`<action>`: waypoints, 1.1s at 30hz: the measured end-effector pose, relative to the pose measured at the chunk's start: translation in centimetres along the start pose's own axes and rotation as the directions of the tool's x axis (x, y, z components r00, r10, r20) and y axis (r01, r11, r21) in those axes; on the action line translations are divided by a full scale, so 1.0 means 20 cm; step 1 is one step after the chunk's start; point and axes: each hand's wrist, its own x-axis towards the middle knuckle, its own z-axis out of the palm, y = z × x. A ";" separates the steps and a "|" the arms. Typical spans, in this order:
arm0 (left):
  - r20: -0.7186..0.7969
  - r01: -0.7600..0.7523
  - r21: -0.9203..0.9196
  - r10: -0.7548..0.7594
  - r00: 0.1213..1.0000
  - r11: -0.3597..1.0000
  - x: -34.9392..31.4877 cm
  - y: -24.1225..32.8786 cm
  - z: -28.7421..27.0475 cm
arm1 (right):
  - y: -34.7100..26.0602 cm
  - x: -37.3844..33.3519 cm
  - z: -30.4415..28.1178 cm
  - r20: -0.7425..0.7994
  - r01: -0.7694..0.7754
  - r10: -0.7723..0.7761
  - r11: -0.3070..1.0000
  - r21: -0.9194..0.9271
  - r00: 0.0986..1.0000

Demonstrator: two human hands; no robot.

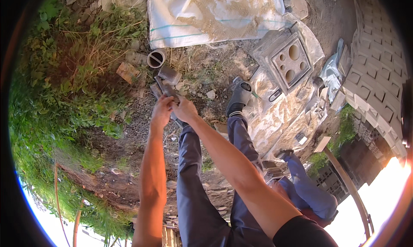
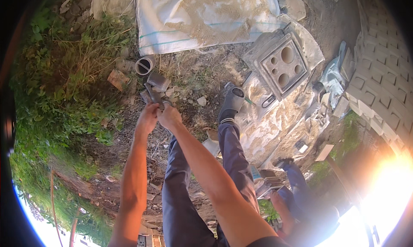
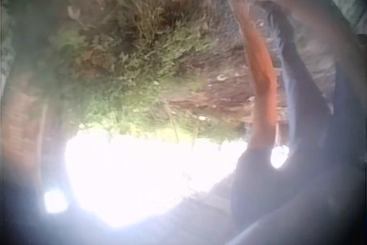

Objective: The person removes pipe inserts from a block mold by hand, unlatches and disassembles the mold frame, and carries the demolded concrete block to place it onto a stack of blocks.

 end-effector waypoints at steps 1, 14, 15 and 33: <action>0.010 0.006 0.002 -0.006 1.000 1.000 -0.01 0.04 -0.06 | -0.02 0.02 0.07 -0.009 -0.007 0.007 1.000 0.001 1.000; -0.032 0.006 0.892 0.050 0.998 0.453 -0.15 -0.19 0.17 | 0.67 -0.18 -0.04 -0.162 0.004 0.124 0.782 0.624 0.979; 0.097 -0.132 0.943 0.128 0.987 0.306 -0.20 -0.11 0.14 | 0.58 -0.25 -0.11 -0.073 -0.077 0.196 0.663 0.745 0.978; 0.593 -0.709 -0.507 -0.795 0.127 -0.491 0.52 -0.60 2.62 | 1.75 0.04 -1.32 -0.545 0.260 0.451 0.551 0.793 0.707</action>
